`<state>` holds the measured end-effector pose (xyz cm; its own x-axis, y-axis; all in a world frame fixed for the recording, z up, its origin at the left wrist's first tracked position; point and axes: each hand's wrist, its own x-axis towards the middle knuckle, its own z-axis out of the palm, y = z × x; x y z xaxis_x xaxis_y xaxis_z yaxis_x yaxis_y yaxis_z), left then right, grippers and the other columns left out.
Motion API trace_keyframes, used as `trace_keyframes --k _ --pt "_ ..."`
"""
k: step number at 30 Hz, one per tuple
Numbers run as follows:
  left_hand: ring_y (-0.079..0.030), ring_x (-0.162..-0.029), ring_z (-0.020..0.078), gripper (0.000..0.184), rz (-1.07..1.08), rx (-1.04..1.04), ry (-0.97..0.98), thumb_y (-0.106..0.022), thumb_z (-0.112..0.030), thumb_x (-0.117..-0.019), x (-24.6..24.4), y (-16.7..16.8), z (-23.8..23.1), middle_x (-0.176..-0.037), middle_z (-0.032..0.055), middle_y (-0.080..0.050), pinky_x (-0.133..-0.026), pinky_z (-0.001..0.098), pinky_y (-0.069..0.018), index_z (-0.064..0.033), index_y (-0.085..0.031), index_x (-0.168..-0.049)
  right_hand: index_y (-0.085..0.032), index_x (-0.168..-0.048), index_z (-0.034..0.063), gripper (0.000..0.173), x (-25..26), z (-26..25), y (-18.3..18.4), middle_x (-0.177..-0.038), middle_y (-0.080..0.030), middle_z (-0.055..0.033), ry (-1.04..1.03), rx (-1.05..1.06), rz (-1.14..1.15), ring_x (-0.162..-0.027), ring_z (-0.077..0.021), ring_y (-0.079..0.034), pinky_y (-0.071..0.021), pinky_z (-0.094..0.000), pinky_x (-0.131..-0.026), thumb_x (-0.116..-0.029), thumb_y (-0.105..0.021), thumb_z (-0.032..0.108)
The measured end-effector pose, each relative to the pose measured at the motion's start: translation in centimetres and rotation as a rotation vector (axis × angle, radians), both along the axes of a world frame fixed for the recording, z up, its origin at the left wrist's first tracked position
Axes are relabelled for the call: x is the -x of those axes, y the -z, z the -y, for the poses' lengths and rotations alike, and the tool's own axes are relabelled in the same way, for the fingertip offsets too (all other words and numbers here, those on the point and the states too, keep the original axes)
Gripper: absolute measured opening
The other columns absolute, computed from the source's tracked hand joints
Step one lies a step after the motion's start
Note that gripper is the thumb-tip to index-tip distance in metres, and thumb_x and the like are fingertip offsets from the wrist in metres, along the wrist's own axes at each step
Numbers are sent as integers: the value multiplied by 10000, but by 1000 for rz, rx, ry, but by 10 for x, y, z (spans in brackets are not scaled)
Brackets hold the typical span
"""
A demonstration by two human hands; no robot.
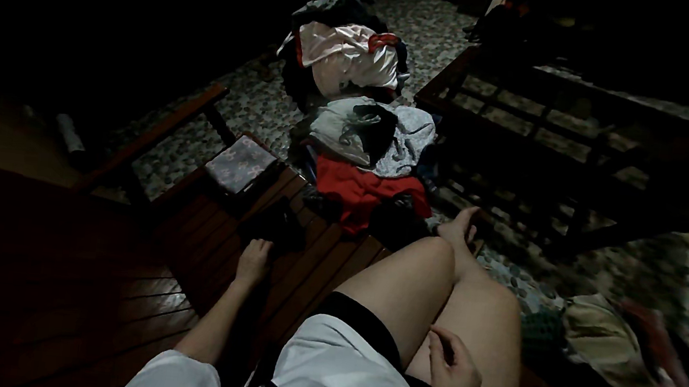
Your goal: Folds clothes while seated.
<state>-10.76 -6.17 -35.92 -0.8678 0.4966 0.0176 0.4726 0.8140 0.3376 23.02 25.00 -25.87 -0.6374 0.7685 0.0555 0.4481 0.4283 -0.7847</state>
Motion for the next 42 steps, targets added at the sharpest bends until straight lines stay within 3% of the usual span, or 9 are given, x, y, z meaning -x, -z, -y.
trace_keyframes --k 4,7,12,22,27,30,33,38,42 --pt "-570 -1262 338 342 240 4 -37 -545 -183 -962 12 -16 2 -1288 175 -625 -1060 496 -477 -69 -656 -1265 -717 -1126 -8 230 1 -1 -1 -1030 -710 -174 0 -9 -6 -850 -257 -699 -593 -444 -758 -1002 -593 140" --pt "-545 -1321 331 404 -52 -44 45 -505 -334 -991 18 -14 -4 -1395 116 -614 -1111 517 -416 -154 -670 -1312 -713 -1148 -12 227 0 0 -3 -1067 -710 -193 1 24 20 -882 -284 -709 -595 -478 -790 -1009 -595 123" --pt "-119 -1574 373 638 -95 106 206 -337 -652 -1005 42 23 -25 -1709 73 -193 -1226 675 -55 -409 -335 -1594 -714 -1128 -9 225 23 -5 -11 -1002 -723 -174 -15 28 40 -847 -281 -709 -590 -486 -764 -1009 -599 143" --pt "-188 -1539 462 656 -135 145 -244 -376 -646 -998 73 43 61 -1689 133 -234 -1175 751 -94 -365 -369 -1591 -670 -1285 83 337 229 -44 -26 -1331 -601 -173 -594 96 325 -1208 -276 -609 -516 -411 -1032 -1038 -580 294" --pt "-23 -1564 453 630 91 226 -339 -393 -552 -1048 124 33 129 -1724 120 -60 -1171 756 -4 -379 -234 -1632 -619 -1402 251 487 296 -26 12 -1641 -275 -206 -651 203 514 -1488 -454 -268 -289 -658 -1153 -972 -644 479" --pt "81 -1555 463 649 266 224 -372 -421 -547 -1053 159 13 134 -1728 83 54 -1111 819 35 -433 -154 -1634 -635 -1349 98 424 304 -17 17 -1366 -623 -129 -576 417 356 -1251 -248 -605 -501 -468 -1048 -1011 -642 354" --pt "148 -1549 446 772 381 289 -327 -435 -667 -999 186 3 130 -1717 54 149 -1108 823 40 -415 -91 -1643 -579 -1326 5 408 299 -14 7 -1192 -669 -171 -422 589 141 -989 -214 -693 -585 -375 -849 -1010 -652 254" --pt "178 -1545 435 1004 400 376 -255 -572 -779 -863 191 -4 130 -1710 54 187 -1111 822 39 -385 -89 -1650 -622 -1409 266 526 297 -22 17 -1654 -234 -234 -740 220 658 -1512 -470 -206 -236 -686 -1162 -975 -606 562" --pt "128 -1525 528 1151 372 114 -501 -776 -618 -805 172 -15 111 -1691 198 168 -1150 779 29 -290 -81 -1662 -610 -1379 68 531 283 -18 27 -1495 -488 -201 -781 86 732 -1425 -405 -395 -308 -590 -1169 -1001 -629 439"
